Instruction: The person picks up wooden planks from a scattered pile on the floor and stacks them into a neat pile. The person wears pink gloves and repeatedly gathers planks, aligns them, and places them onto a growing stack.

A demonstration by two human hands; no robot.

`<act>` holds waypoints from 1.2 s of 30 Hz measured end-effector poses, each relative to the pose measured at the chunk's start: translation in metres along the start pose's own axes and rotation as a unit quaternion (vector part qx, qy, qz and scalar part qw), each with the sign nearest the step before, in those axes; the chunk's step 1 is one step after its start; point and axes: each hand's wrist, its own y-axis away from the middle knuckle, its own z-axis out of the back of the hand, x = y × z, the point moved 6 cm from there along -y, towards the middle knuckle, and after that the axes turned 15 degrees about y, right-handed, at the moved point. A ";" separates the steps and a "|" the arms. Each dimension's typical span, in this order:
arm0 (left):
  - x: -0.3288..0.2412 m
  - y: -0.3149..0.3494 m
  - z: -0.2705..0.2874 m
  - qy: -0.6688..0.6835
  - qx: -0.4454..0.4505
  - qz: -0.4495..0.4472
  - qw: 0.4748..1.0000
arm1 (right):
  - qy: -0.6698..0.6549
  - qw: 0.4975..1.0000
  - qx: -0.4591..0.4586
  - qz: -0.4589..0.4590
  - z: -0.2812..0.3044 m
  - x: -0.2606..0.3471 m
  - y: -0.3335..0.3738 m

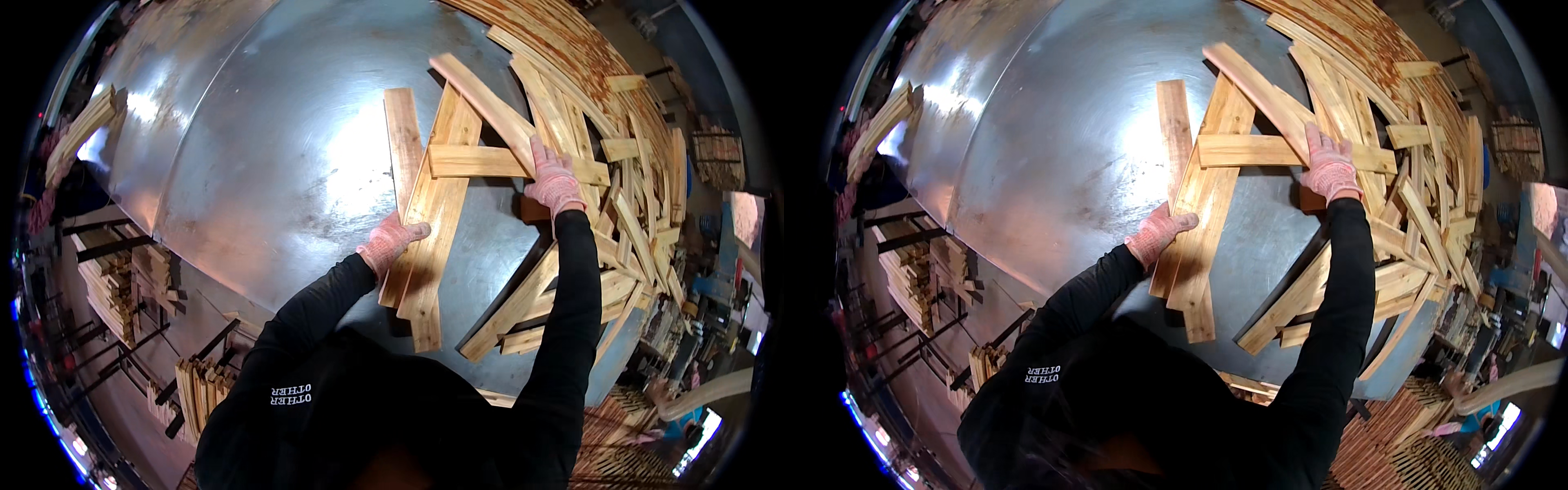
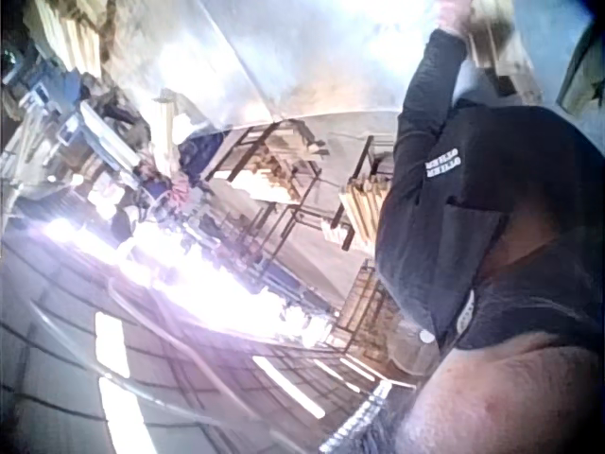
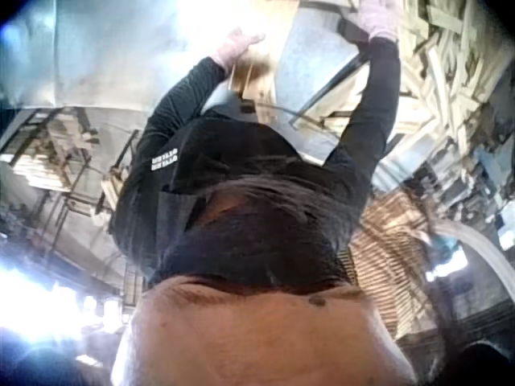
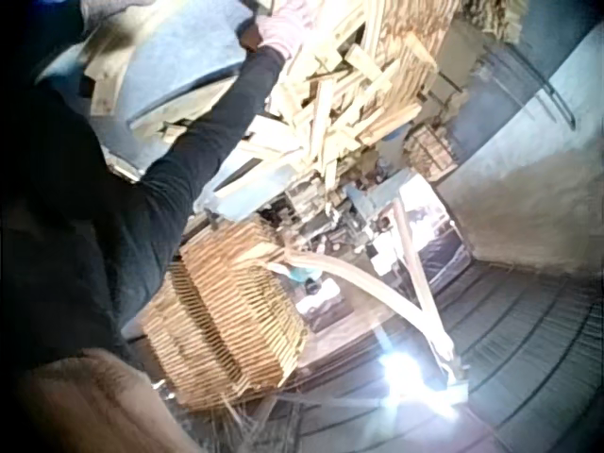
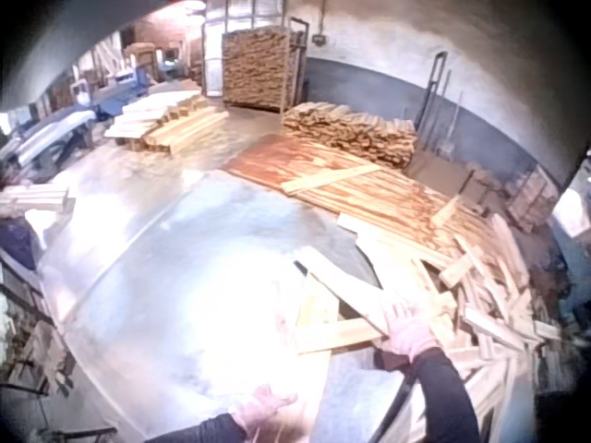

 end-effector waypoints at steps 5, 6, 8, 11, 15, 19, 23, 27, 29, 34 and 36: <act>-0.045 0.031 0.054 0.023 -0.037 -0.089 0.995 | -0.032 0.997 0.064 0.003 0.037 0.037 -0.038; -0.060 0.034 0.075 -0.058 -0.039 -0.092 0.993 | -0.046 0.997 0.069 -0.002 0.050 0.041 -0.034; -0.093 0.054 0.117 -0.194 -0.072 -0.101 0.973 | -0.105 0.987 0.121 -0.032 0.084 0.062 -0.019; -0.158 0.114 0.180 -0.364 -0.241 -0.148 0.887 | -0.276 0.943 0.162 -0.093 0.088 0.094 0.013; -0.186 0.146 0.270 -0.516 -0.405 -0.032 0.754 | -0.347 0.891 0.253 -0.149 0.029 0.143 0.031; -0.139 0.111 0.283 -0.556 -0.392 0.042 0.732 | -0.373 0.889 0.176 -0.198 0.036 0.176 0.027; -0.125 0.105 0.289 -0.546 -0.366 0.004 0.754 | -0.570 0.814 0.063 -0.094 0.078 0.261 0.001; -0.124 0.115 0.292 -0.529 -0.297 -0.089 0.790 | -0.633 0.752 0.178 -0.043 0.120 0.409 -0.032; -0.118 0.111 0.273 -0.509 -0.245 -0.137 0.814 | -0.629 0.764 0.119 0.082 0.137 0.476 -0.039; -0.108 0.138 0.275 -0.525 -0.361 -0.063 0.768 | -0.531 0.841 0.015 -0.104 0.123 0.313 0.006; -0.104 0.145 0.278 -0.546 -0.385 -0.036 0.743 | -0.316 0.894 0.011 -0.317 0.097 0.217 0.036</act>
